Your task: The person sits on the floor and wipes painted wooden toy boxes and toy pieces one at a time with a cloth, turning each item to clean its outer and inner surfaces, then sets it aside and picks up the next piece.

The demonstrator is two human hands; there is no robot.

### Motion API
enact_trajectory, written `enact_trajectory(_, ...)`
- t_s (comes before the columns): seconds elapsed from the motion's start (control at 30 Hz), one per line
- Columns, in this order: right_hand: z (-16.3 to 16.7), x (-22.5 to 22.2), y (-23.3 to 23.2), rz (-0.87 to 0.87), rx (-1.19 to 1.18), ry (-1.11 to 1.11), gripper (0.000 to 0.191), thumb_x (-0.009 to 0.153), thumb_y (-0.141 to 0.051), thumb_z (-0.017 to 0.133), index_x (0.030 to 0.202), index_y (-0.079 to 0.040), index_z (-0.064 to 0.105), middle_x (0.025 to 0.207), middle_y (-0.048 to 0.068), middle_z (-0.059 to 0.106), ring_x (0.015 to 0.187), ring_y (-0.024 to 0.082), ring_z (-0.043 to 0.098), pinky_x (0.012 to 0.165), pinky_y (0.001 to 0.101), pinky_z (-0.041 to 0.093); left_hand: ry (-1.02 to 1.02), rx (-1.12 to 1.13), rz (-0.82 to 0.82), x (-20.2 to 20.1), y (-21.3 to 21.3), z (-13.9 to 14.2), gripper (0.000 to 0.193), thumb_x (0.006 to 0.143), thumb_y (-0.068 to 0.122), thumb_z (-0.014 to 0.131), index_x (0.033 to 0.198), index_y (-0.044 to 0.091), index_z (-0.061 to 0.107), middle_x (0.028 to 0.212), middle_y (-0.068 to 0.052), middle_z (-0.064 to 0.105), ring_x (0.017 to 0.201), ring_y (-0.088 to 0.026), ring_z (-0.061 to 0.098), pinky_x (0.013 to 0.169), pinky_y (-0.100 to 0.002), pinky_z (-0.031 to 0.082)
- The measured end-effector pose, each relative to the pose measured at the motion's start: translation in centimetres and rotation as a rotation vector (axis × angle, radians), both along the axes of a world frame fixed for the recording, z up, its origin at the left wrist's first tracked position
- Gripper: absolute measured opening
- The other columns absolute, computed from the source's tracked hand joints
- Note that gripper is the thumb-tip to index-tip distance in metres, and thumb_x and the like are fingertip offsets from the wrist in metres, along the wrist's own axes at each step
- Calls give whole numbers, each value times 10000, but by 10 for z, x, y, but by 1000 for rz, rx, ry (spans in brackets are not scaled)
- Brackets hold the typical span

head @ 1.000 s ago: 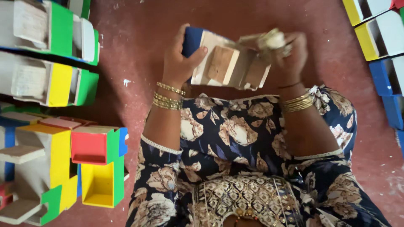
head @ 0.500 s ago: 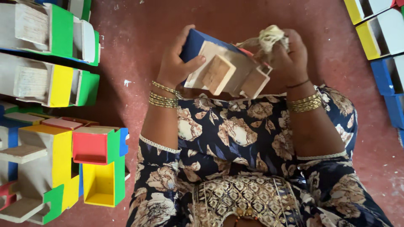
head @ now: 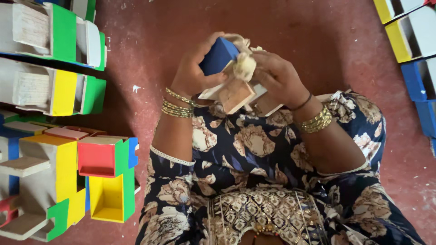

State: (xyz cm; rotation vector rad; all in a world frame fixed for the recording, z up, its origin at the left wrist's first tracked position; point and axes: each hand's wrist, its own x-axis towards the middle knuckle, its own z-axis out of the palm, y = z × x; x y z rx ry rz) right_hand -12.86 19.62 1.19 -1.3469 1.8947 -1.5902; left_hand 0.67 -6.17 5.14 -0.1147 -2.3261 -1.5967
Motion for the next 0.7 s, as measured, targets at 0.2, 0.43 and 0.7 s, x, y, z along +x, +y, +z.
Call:
enact_trajectory(0.2, -36, -43, 2, -142, 354, -612, 319, 1072, -172, 553, 1354, -46, 632, 1007, -3, 672, 821, 67, 614, 687, 231, 522, -27, 20, -4, -3, -11, -8, 805, 786, 250, 881, 1483, 28, 546, 1352, -102, 668, 1251, -175, 632, 1115, -344, 501)
enact_trajectory(0.43, -76, -47, 6, -148, 196, -396, 374, 1014, -171, 586, 1362, -41, 630, 1143, 66, 710, 988, 145, 637, 825, 312, 533, -111, -33, 152, 1, -31, -35, 708, 790, 283, 872, 1386, 7, 606, 1262, -99, 704, 1168, -161, 670, 1049, -338, 543)
enact_trajectory(0.7, -84, -73, 11, -541, 938, 162, 326, 983, -275, 597, 1247, -132, 723, 1241, 243, 690, 1150, 452, 633, 996, 525, 493, -198, 268, -7, -9, -47, -48, 723, 743, 256, 890, 1347, 33, 560, 1220, -56, 650, 1131, -136, 614, 1014, -324, 516)
